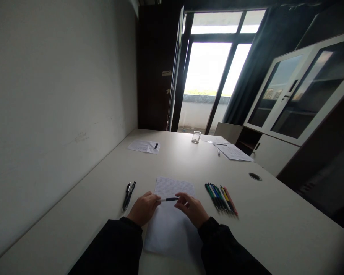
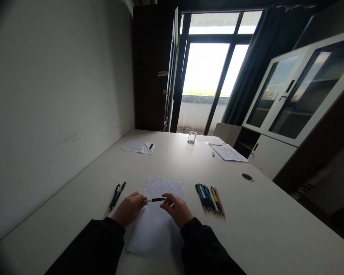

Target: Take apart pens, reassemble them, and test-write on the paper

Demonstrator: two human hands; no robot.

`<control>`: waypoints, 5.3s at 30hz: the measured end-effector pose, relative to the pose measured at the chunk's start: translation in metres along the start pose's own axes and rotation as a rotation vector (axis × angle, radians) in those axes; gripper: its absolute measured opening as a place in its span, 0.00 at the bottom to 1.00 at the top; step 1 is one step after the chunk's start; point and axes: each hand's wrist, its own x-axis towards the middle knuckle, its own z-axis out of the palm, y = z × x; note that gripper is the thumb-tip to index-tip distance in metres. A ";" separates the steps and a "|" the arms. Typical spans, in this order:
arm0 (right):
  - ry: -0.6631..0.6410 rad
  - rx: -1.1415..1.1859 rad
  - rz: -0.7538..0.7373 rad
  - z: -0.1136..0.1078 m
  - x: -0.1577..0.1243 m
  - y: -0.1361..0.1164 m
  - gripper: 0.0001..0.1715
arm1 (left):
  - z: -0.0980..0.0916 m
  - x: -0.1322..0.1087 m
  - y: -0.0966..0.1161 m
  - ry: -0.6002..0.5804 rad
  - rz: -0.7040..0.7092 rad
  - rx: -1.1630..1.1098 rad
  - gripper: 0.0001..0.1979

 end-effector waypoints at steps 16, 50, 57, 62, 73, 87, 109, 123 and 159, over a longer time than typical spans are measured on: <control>-0.162 -0.097 -0.021 -0.012 -0.013 0.005 0.29 | -0.001 -0.001 0.019 -0.050 0.105 0.013 0.07; -0.157 0.288 0.129 -0.015 -0.022 -0.002 0.37 | 0.003 0.007 0.024 -0.059 0.202 -0.039 0.14; -0.188 0.300 0.165 -0.023 -0.021 -0.002 0.36 | 0.008 0.014 0.023 -0.075 0.136 -0.164 0.10; -0.138 0.215 0.117 -0.027 -0.019 -0.003 0.30 | 0.012 0.019 0.015 -0.023 0.000 -0.377 0.06; -0.087 0.088 0.093 -0.024 -0.019 0.005 0.18 | 0.011 0.021 0.012 -0.043 -0.155 -0.647 0.07; -0.148 0.183 0.114 -0.023 -0.017 0.004 0.28 | 0.010 0.015 0.018 -0.036 -0.136 -0.592 0.01; 0.151 -0.101 0.077 -0.023 -0.019 0.008 0.10 | 0.000 0.014 0.011 0.172 -0.371 -0.605 0.07; -0.126 -0.377 -0.295 -0.011 0.008 -0.030 0.07 | 0.013 0.006 0.017 0.026 -0.243 -0.649 0.20; 0.481 0.773 0.302 -0.041 0.000 -0.014 0.49 | 0.004 0.015 0.010 0.147 -0.534 -0.777 0.14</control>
